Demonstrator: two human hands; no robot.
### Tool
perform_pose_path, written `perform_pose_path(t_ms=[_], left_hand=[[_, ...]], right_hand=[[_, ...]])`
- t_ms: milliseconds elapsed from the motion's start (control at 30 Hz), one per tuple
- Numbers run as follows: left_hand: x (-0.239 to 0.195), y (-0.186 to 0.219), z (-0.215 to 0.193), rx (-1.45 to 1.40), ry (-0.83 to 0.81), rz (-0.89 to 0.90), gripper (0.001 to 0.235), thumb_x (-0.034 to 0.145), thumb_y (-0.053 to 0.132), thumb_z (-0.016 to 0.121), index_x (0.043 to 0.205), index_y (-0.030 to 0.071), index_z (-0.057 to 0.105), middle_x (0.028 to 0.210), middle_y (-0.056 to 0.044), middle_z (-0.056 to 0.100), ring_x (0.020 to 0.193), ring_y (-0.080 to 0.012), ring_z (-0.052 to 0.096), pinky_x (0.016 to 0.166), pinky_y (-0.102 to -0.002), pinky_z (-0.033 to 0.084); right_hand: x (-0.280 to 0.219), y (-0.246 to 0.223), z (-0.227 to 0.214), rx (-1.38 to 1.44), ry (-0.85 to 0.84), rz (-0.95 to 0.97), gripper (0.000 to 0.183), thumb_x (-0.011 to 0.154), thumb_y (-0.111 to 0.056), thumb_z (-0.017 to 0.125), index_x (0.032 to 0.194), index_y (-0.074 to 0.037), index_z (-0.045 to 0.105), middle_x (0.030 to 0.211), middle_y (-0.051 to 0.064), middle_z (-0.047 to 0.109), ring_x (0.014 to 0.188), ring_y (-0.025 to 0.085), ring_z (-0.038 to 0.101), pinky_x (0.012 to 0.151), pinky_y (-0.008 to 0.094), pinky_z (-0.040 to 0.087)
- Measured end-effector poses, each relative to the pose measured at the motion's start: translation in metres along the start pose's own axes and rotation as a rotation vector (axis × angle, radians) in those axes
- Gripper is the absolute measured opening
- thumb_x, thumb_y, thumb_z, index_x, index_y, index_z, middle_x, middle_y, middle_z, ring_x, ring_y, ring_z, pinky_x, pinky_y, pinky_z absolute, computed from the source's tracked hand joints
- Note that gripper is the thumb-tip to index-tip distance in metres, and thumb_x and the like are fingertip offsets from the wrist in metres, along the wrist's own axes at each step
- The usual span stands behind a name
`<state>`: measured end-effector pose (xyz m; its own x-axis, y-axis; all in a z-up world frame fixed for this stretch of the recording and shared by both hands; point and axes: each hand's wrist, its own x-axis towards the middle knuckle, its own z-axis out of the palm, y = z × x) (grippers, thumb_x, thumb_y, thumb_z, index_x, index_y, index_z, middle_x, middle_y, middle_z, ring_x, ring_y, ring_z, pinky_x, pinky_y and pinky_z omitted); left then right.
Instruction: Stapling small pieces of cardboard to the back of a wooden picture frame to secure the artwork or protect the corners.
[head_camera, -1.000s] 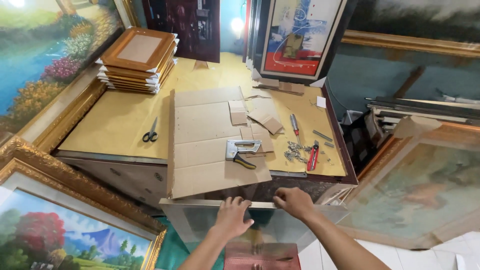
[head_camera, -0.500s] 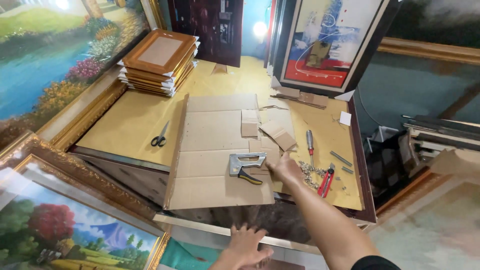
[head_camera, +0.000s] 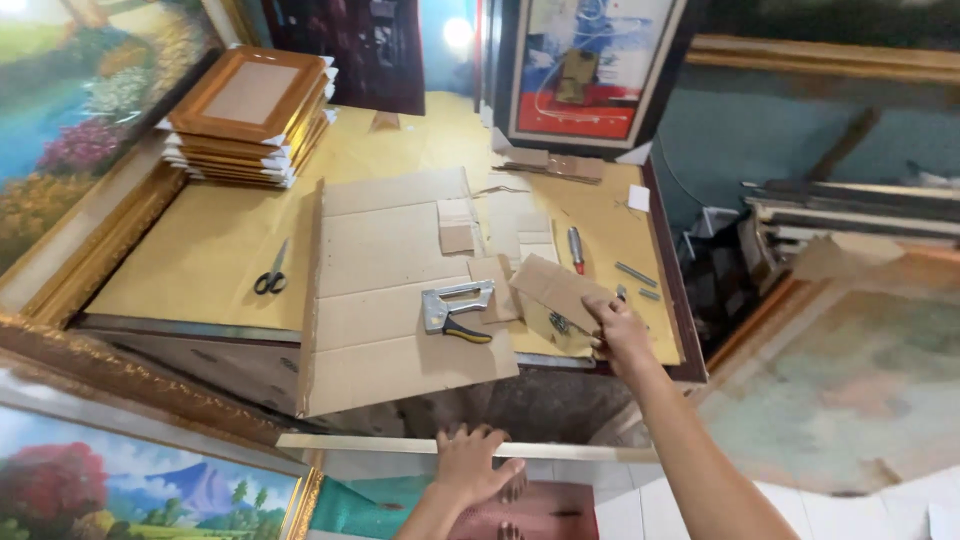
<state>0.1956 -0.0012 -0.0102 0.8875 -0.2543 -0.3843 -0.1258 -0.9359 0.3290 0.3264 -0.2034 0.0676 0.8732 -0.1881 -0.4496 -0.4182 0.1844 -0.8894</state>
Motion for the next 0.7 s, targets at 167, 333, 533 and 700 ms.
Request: perform_pose_path(t_ms=[167, 333, 533, 700], left_hand=[[-0.008, 0.008, -0.002, 0.074, -0.077, -0.046, 0.047, 0.081, 0.057, 0.041, 0.115, 0.026, 0.048, 0.120, -0.007, 0.047, 0.111, -0.0333, 0.041, 0.095, -0.060, 0.021], [0.017, 0.031, 0.028, 0.117, -0.045, 0.176, 0.044, 0.078, 0.049, 0.052, 0.115, 0.024, 0.049, 0.107, -0.004, 0.054, 0.103, -0.0328, 0.048, 0.097, -0.059, 0.021], [0.056, 0.108, 0.059, -0.146, -0.031, 0.523, 0.063, 0.068, 0.042, 0.060, 0.121, 0.012, 0.046, 0.117, -0.019, 0.052, 0.102, -0.0413, 0.053, 0.088, -0.053, 0.040], [0.053, 0.170, 0.042, -0.227, -0.071, 0.397, 0.087, 0.053, 0.064, 0.061, 0.122, 0.013, 0.046, 0.119, -0.009, 0.052, 0.111, -0.0292, 0.050, 0.096, -0.042, 0.037]], right_hand=[[-0.068, 0.040, -0.070, -0.011, 0.308, -0.118, 0.020, 0.081, -0.029, 0.059, 0.089, -0.010, 0.059, 0.057, 0.000, 0.035, 0.046, 0.009, 0.030, 0.038, 0.021, 0.023], [-0.087, 0.097, -0.135, 0.278, 0.334, -0.044, 0.020, 0.082, -0.017, 0.051, 0.101, -0.017, 0.056, 0.085, 0.000, 0.062, 0.062, 0.008, 0.053, 0.039, 0.020, 0.038], [-0.111, 0.124, -0.167, 0.317, 0.303, -0.115, 0.026, 0.082, -0.015, 0.051, 0.106, -0.008, 0.055, 0.077, 0.004, 0.050, 0.075, 0.015, 0.056, 0.057, 0.027, 0.051], [-0.083, 0.181, -0.205, 0.317, 0.266, -0.100, 0.017, 0.082, -0.013, 0.058, 0.094, -0.012, 0.046, 0.081, -0.001, 0.046, 0.081, 0.016, 0.055, 0.067, 0.032, 0.050]])
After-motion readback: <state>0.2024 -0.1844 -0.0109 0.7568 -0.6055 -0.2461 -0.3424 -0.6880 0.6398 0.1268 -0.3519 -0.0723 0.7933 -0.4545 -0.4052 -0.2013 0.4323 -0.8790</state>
